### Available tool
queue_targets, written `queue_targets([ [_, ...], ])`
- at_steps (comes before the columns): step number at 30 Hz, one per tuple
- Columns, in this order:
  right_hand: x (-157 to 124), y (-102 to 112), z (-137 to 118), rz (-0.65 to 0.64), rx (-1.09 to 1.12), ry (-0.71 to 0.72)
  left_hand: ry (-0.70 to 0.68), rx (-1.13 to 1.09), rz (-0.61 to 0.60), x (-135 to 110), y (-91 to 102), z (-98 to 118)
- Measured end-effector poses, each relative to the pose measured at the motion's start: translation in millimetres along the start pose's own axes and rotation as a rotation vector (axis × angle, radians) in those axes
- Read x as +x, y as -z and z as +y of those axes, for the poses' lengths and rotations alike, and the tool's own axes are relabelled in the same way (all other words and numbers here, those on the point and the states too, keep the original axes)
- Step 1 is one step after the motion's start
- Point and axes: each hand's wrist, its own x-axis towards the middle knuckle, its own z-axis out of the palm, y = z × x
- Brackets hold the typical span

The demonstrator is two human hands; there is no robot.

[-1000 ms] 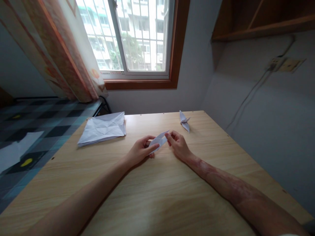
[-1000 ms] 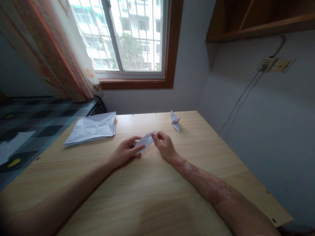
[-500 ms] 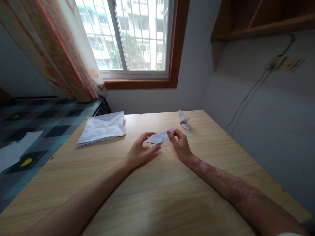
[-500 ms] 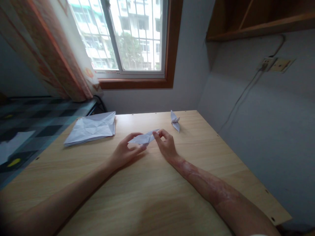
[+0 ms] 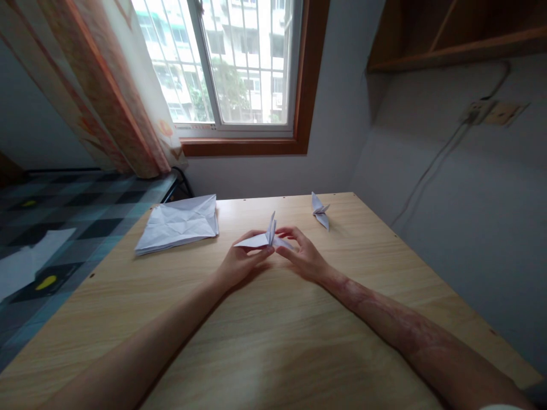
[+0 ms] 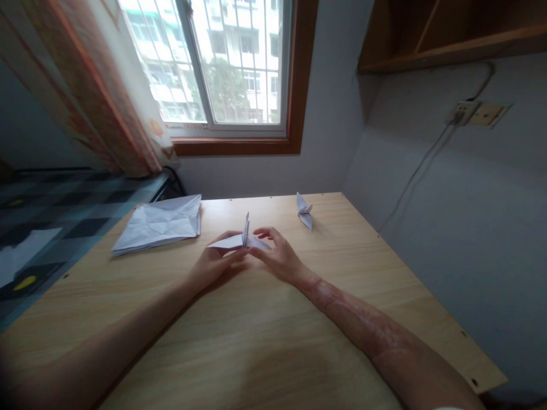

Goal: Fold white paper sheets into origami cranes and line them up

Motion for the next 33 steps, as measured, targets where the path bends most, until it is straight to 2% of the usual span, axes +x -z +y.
queue_targets([
  [6, 4, 0, 7, -0.041, 0.279, -0.161, 0.076, -0.048, 0.015, 1, 3.2, -6],
  [10, 7, 3, 10, 0.023, 0.391, -0.209, 0.167, -0.101, 0.024, 2, 3.8, -9],
  [16, 9, 6, 9, 0.115, 0.42, -0.293, 0.055, 0.059, 0.058, 6, 9.4, -14],
  [18, 10, 6, 9, 0.128, 0.408, -0.29, 0.059, 0.076, 0.068, 7, 10.1, -17],
  [24, 14, 8, 14, 0.254, 0.301, -0.247, 0.13, -0.189, 0.113, 10, 7.5, -26],
  [26, 14, 9, 14, 0.261, 0.274, -0.248, 0.123, -0.196, 0.102, 11, 6.9, -26],
  [30, 12, 9, 13, 0.238, 0.258, -0.266, 0.092, -0.039, 0.111, 10, 7.4, -22],
  [33, 11, 9, 12, 0.237, 0.257, -0.274, 0.1, -0.042, 0.139, 9, 8.1, -20],
])
